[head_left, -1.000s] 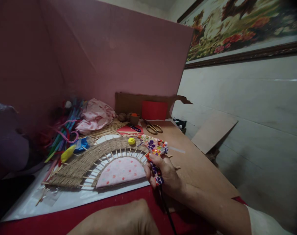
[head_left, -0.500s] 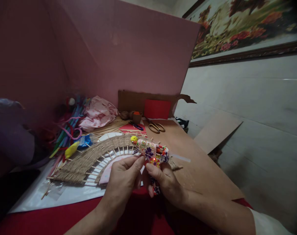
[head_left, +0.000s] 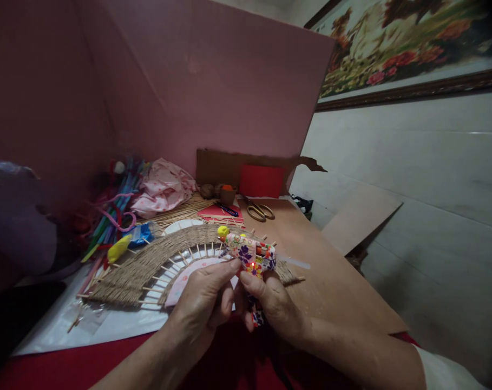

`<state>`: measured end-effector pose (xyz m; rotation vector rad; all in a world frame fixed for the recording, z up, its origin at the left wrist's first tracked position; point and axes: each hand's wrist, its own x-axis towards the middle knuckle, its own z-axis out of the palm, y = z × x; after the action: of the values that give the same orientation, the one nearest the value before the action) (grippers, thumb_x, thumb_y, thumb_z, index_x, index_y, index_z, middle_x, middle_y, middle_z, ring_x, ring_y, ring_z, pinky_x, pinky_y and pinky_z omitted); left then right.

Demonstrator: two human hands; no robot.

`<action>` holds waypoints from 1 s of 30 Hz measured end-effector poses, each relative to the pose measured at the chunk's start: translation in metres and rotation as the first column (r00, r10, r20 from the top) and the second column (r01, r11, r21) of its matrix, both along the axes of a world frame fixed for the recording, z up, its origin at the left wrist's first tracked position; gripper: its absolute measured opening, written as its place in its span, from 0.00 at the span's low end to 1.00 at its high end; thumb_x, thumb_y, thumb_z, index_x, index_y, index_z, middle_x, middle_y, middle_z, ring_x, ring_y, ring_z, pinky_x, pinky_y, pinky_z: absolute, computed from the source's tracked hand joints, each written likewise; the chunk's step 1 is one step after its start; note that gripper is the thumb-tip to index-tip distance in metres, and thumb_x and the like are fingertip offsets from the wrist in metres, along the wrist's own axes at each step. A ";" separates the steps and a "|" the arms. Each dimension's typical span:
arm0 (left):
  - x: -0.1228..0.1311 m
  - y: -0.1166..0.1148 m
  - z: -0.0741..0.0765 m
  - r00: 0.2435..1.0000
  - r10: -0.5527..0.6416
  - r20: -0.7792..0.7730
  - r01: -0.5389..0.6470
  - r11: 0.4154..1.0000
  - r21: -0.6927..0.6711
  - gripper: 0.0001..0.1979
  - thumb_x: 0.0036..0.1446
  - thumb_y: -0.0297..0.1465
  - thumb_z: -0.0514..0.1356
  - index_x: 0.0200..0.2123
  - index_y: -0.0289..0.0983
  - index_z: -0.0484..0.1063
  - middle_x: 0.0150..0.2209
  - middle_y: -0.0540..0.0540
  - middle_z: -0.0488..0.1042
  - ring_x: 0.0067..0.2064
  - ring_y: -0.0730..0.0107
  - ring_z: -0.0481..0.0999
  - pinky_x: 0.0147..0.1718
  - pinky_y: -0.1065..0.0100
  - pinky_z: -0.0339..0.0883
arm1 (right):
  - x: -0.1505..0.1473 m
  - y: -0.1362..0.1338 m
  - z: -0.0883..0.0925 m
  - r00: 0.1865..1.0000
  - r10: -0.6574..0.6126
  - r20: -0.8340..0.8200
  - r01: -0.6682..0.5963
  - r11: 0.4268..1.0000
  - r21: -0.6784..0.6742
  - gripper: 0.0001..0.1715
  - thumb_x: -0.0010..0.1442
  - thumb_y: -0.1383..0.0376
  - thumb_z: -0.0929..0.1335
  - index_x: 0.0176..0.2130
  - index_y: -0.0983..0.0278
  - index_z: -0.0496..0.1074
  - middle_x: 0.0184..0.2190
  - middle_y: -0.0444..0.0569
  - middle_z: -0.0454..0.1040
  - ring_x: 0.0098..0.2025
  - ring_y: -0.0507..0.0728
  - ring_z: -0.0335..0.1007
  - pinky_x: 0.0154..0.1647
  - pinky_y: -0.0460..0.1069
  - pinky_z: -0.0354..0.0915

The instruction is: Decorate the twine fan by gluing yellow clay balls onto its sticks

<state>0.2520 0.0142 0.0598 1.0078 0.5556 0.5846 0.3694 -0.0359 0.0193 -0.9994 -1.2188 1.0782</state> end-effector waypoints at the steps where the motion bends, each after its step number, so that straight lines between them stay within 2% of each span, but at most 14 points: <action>1: 0.000 0.000 0.000 1.000 0.007 -0.006 -0.007 1.000 -0.009 0.26 0.45 0.45 0.63 0.06 0.37 0.61 0.04 0.53 0.53 0.11 0.75 0.58 0.16 0.70 0.59 | 0.000 0.000 0.000 1.000 -0.005 -0.004 0.005 1.000 -0.007 0.27 0.63 0.51 0.61 0.27 0.70 0.70 0.16 0.45 0.68 0.12 0.46 0.60 0.13 0.40 0.57; 4: 0.000 0.001 -0.003 0.999 0.031 -0.022 -0.031 0.999 -0.036 0.26 0.45 0.42 0.63 0.04 0.37 0.59 0.04 0.52 0.53 0.10 0.76 0.58 0.14 0.72 0.55 | -0.001 0.000 0.000 1.000 -0.027 -0.008 0.027 0.999 -0.027 0.26 0.62 0.51 0.62 0.28 0.70 0.70 0.17 0.45 0.68 0.12 0.45 0.59 0.13 0.40 0.57; 10: 0.001 0.004 -0.008 0.996 0.092 0.004 -0.091 0.992 -0.087 0.22 0.44 0.36 0.61 0.06 0.37 0.61 0.04 0.52 0.54 0.10 0.75 0.59 0.12 0.73 0.52 | -0.001 0.001 0.000 1.000 0.000 0.017 0.000 1.000 -0.010 0.29 0.62 0.50 0.61 0.21 0.69 0.68 0.13 0.43 0.64 0.12 0.46 0.59 0.14 0.40 0.56; 15: -0.001 -0.001 -0.004 0.997 0.032 0.069 -0.032 0.999 -0.008 0.19 0.50 0.37 0.61 0.12 0.35 0.66 0.06 0.54 0.55 0.11 0.77 0.56 0.16 0.71 0.61 | 0.000 0.000 0.004 1.000 -0.001 -0.001 0.001 1.000 0.015 0.28 0.62 0.50 0.61 0.23 0.69 0.68 0.14 0.44 0.66 0.12 0.46 0.59 0.13 0.41 0.55; 18: -0.002 -0.002 -0.003 0.996 -0.008 0.084 0.008 1.000 0.010 0.25 0.52 0.43 0.60 0.09 0.36 0.63 0.06 0.54 0.54 0.11 0.76 0.57 0.18 0.67 0.65 | 0.000 -0.002 0.008 1.000 -0.001 0.030 0.001 1.000 0.010 0.28 0.63 0.51 0.60 0.24 0.69 0.69 0.14 0.44 0.66 0.13 0.46 0.59 0.14 0.41 0.55; 21: -0.001 0.000 -0.003 0.997 -0.017 0.081 0.019 1.000 -0.022 0.26 0.50 0.44 0.61 0.08 0.37 0.62 0.06 0.55 0.52 0.11 0.75 0.57 0.17 0.66 0.65 | 0.000 -0.003 0.009 0.998 0.004 0.065 -0.005 1.000 0.009 0.29 0.63 0.51 0.60 0.24 0.69 0.70 0.12 0.44 0.65 0.13 0.46 0.59 0.16 0.41 0.57; 27: 0.001 0.002 -0.006 0.994 -0.025 0.108 0.032 0.998 -0.063 0.26 0.49 0.38 0.62 0.05 0.36 0.60 0.05 0.54 0.51 0.11 0.77 0.54 0.17 0.66 0.66 | -0.001 -0.001 0.004 0.998 -0.010 0.054 0.009 1.000 0.018 0.29 0.63 0.51 0.60 0.24 0.69 0.69 0.13 0.44 0.65 0.13 0.47 0.59 0.16 0.41 0.57; 30: 0.001 0.002 -0.007 0.996 0.001 0.089 0.007 0.996 -0.089 0.26 0.49 0.37 0.62 0.05 0.36 0.59 0.04 0.54 0.51 0.09 0.79 0.52 0.13 0.70 0.60 | 0.000 0.000 0.002 0.998 -0.011 0.056 0.009 1.000 0.028 0.28 0.64 0.51 0.60 0.24 0.69 0.69 0.14 0.44 0.65 0.13 0.47 0.59 0.15 0.41 0.56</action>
<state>0.2529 0.0165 0.0533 0.8940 0.4966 0.5943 0.3691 -0.0354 0.0216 -1.0187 -1.2696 1.0287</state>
